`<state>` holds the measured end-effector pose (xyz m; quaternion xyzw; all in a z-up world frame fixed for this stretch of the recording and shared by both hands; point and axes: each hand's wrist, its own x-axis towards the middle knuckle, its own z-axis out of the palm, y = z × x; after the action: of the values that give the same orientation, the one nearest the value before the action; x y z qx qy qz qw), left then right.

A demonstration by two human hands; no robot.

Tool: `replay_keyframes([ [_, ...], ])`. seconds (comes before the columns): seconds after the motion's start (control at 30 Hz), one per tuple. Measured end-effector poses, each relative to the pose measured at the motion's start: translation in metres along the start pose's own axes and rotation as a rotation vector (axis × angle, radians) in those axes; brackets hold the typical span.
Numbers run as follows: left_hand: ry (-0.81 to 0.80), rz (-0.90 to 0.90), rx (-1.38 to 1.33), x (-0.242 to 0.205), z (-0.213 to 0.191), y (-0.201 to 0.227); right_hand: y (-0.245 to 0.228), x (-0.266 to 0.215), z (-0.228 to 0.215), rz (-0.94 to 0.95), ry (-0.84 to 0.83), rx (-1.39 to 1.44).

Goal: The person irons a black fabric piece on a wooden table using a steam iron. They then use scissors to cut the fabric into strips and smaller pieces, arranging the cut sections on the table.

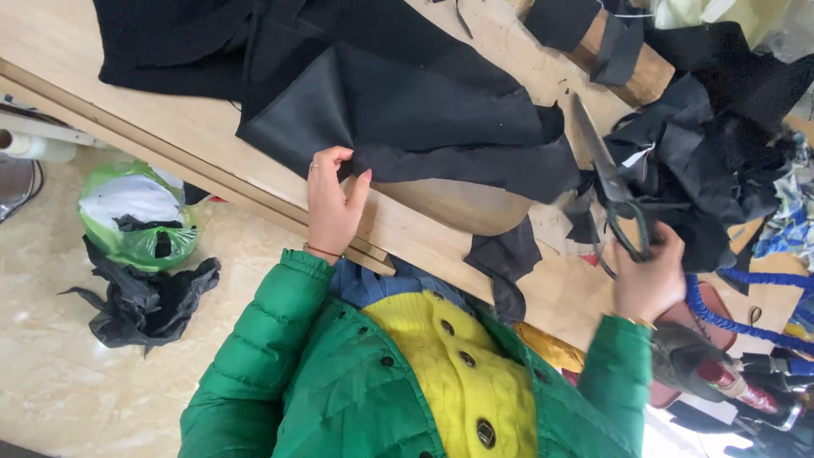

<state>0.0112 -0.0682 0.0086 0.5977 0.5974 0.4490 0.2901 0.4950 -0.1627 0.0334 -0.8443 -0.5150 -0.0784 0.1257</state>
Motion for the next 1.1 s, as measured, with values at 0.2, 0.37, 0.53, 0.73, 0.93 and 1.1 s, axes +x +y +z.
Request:
replay_keyframes([
  [0.2,0.027,-0.033,-0.004,0.000,0.003,-0.004,0.088,-0.001,-0.051,-0.103,0.111,0.081],
  [0.37,0.103,-0.128,-0.016,-0.011,0.011,-0.011,0.130,0.021,-0.035,0.004,-0.133,0.707],
  [0.53,0.161,-0.106,0.110,-0.016,0.019,-0.014,-0.004,0.059,-0.055,0.574,-1.083,1.245],
  [0.73,0.182,-0.201,0.075,-0.013,0.026,-0.012,-0.094,0.074,-0.044,-0.449,-1.552,0.745],
  [0.93,0.263,-0.238,0.273,-0.019,0.042,-0.009,-0.083,0.110,-0.042,-0.413,-1.768,0.670],
  [1.1,0.310,-0.277,0.228,-0.019,0.038,0.006,-0.076,0.138,-0.025,-0.310,-1.828,0.470],
])
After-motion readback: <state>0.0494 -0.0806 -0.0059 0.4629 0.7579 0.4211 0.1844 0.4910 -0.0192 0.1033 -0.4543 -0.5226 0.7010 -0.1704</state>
